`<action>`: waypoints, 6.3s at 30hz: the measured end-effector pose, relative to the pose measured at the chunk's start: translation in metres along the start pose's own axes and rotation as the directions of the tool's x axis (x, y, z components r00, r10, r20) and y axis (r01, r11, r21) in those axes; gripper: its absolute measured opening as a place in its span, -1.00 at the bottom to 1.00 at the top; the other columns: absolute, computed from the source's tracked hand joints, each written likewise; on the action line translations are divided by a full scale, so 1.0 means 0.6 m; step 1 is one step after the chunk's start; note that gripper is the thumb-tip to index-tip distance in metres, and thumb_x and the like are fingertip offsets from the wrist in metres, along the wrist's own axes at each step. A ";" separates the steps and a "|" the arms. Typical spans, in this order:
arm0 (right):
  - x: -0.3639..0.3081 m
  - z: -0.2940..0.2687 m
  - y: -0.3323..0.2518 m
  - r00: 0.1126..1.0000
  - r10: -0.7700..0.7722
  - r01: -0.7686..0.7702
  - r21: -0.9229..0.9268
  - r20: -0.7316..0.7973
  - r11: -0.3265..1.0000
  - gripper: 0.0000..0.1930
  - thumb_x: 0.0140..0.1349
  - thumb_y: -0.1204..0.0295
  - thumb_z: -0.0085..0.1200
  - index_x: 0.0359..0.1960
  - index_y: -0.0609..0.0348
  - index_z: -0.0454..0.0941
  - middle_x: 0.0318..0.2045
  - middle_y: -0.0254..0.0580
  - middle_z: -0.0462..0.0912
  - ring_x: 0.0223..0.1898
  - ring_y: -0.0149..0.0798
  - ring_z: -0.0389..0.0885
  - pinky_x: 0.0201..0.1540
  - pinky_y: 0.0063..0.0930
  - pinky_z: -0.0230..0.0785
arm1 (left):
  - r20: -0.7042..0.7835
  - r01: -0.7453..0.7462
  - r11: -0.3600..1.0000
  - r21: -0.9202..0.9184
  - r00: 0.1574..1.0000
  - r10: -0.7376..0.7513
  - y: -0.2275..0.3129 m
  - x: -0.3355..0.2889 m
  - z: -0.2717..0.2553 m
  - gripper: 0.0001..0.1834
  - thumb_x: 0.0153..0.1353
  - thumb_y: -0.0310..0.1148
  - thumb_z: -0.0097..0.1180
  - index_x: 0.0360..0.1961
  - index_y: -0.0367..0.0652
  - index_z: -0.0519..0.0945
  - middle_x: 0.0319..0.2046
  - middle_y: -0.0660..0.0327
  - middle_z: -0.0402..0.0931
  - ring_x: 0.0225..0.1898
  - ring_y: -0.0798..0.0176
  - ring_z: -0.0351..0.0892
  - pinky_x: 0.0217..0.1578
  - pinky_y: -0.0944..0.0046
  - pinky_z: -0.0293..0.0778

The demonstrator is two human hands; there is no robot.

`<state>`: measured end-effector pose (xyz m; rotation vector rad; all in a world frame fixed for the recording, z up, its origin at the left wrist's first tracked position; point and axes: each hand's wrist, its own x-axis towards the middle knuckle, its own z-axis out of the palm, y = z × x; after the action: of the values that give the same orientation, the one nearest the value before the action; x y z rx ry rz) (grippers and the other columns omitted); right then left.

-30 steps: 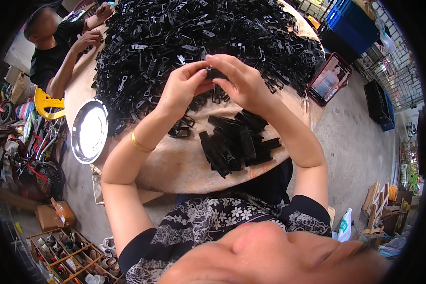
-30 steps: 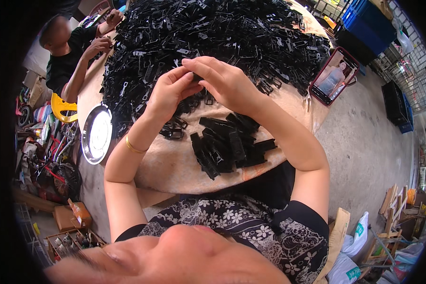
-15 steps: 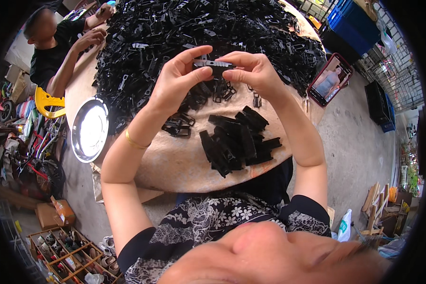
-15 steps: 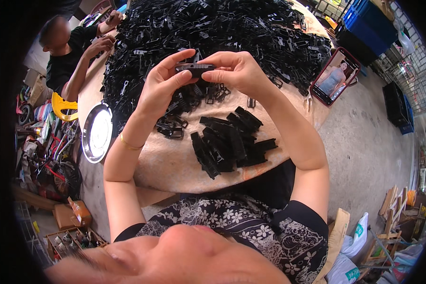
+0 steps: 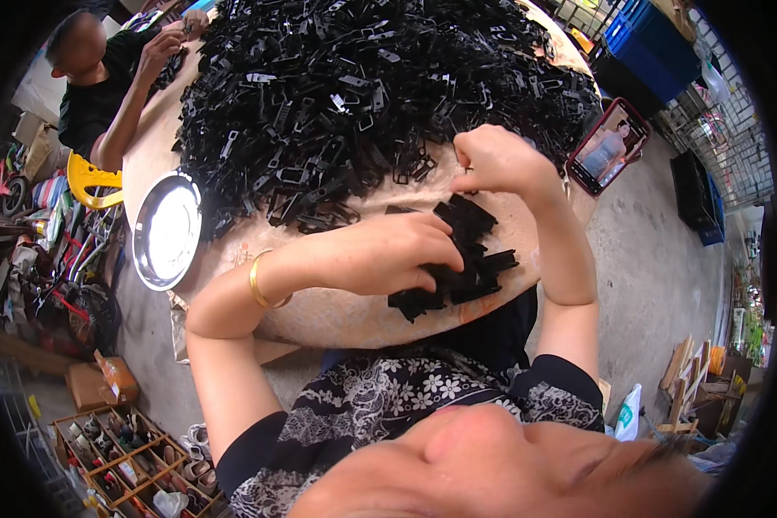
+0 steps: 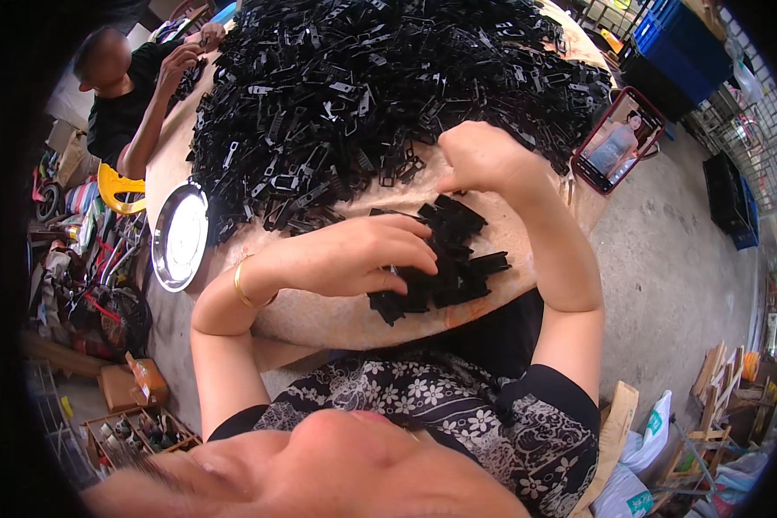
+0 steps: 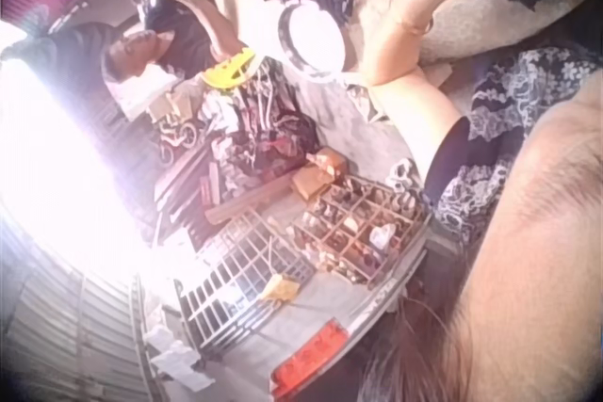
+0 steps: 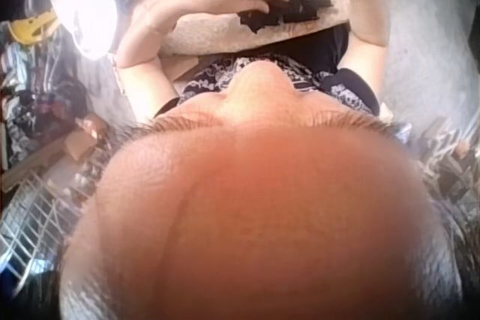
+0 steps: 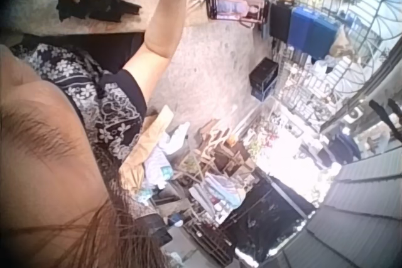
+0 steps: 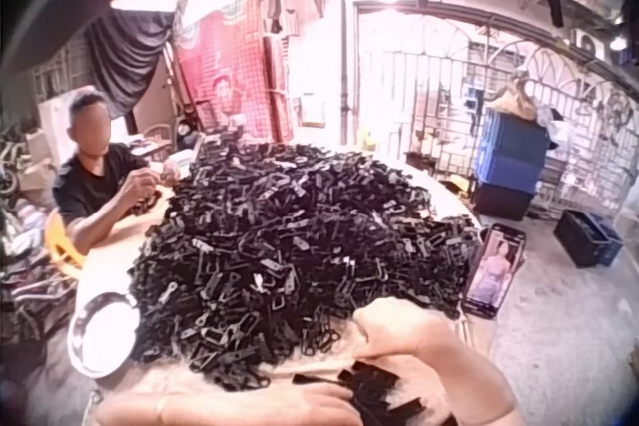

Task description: The person assembles small black plastic parts by picking components from a pile, fitting pieces together by hand, and placing the assembled units onto the table.

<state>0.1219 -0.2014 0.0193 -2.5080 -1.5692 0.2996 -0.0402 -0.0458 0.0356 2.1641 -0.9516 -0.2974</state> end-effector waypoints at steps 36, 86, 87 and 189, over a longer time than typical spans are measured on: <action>0.046 0.038 -0.058 0.834 0.209 0.277 0.715 -0.510 0.642 -0.77 0.05 0.43 0.18 -0.29 0.31 0.55 -0.51 -0.20 0.61 -0.48 -0.50 0.54 -0.41 -0.62 0.39 | -0.574 -0.035 0.679 -0.733 0.568 -0.590 -0.106 -0.025 -0.047 -0.67 0.21 -0.43 0.02 -0.02 -0.38 0.43 -0.28 0.15 0.53 -0.31 0.37 0.55 -0.28 0.46 0.50; 0.051 0.025 -0.062 0.590 -0.070 0.573 0.356 -0.804 0.738 -0.75 0.07 0.45 0.13 -0.19 0.18 0.52 -0.15 -0.20 0.54 -0.12 -0.28 0.50 -0.08 -0.43 0.31 | -0.554 -0.241 0.527 -0.815 0.589 -0.588 -0.102 -0.037 -0.060 -0.68 0.27 -0.36 -0.06 -0.02 -0.32 0.43 -0.18 0.11 0.51 -0.26 0.21 0.60 -0.21 0.33 0.56; 0.043 0.013 -0.055 0.664 0.068 0.544 0.544 -0.745 0.638 -0.76 0.07 0.48 0.12 -0.19 0.18 0.51 -0.20 -0.22 0.54 -0.19 -0.33 0.51 -0.15 -0.49 0.34 | -0.587 -0.230 0.563 -0.793 0.535 -0.608 -0.104 -0.040 -0.066 -0.68 0.27 -0.37 -0.06 -0.01 -0.33 0.42 -0.22 0.12 0.52 -0.26 0.20 0.61 -0.23 0.33 0.56; 0.032 0.017 -0.055 0.926 -0.068 0.286 0.570 -0.371 0.770 -0.70 -0.02 0.51 0.12 -0.17 0.20 0.52 -0.53 -0.20 0.53 -0.53 -0.37 0.48 -0.40 -0.56 0.37 | -0.754 0.764 0.564 0.314 0.561 -0.341 -0.122 -0.126 -0.125 -0.62 -0.04 -0.34 0.22 -0.17 -0.26 0.52 -0.23 0.09 0.44 -0.09 0.06 0.36 -0.02 0.21 0.29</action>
<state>0.0992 -0.1693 0.0160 -1.7750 -1.2879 0.2862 -0.0182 0.0813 0.0300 2.8635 0.1816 0.5159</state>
